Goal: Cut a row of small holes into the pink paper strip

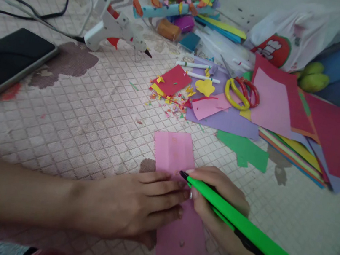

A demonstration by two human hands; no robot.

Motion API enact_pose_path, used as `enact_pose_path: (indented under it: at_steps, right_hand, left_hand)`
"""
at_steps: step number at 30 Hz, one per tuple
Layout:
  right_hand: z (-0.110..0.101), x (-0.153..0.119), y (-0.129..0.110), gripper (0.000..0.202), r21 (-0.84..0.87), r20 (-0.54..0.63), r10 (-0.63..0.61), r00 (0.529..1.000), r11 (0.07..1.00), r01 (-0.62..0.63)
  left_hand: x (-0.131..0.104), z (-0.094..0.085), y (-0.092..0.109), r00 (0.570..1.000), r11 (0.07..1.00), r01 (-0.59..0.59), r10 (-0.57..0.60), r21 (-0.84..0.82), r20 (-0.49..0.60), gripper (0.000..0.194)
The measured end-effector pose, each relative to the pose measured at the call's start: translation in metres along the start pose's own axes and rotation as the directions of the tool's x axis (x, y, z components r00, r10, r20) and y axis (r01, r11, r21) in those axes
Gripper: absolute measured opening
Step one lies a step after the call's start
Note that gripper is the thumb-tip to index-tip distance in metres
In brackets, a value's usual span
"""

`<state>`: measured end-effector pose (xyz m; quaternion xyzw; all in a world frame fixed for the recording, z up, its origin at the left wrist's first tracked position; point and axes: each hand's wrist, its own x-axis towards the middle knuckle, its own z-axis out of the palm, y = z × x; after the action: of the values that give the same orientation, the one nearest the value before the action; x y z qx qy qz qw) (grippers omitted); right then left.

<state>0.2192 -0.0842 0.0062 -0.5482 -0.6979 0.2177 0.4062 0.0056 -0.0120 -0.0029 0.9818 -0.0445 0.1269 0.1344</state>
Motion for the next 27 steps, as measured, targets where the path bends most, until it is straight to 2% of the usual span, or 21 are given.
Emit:
enact_pose_path:
  at_steps: [5,12,22,27]
  right_hand:
    - [-0.002,0.0014,-0.0023,0.028,-0.002,0.049,-0.006,0.999,1.0,0.006]
    - [-0.0039,0.0008,-0.0044,0.029,0.013,-0.065,-0.018,0.998,1.0,0.019]
    - [-0.0025,0.0018,-0.0059,0.027,-0.037,-0.063,-0.016,0.998,0.999,0.014]
    - [-0.0011,-0.0015,-0.0032,0.028,-0.003,-0.055,-0.019,0.998,1.0,0.019]
  left_hand:
    - [0.0,-0.0003,-0.0001,1.0,1.0,0.005,-0.005,-0.002,-0.003,0.046]
    - [0.0015,-0.0032,-0.0011,0.999,1.0,-0.028,0.028,0.012,-0.039,0.04]
    - [0.0013,-0.0031,-0.0002,0.999,0.999,-0.038,0.039,0.038,-0.016,0.038]
    - [0.0018,-0.0032,-0.0004,0.999,0.999,-0.041,0.042,0.027,-0.034,0.039]
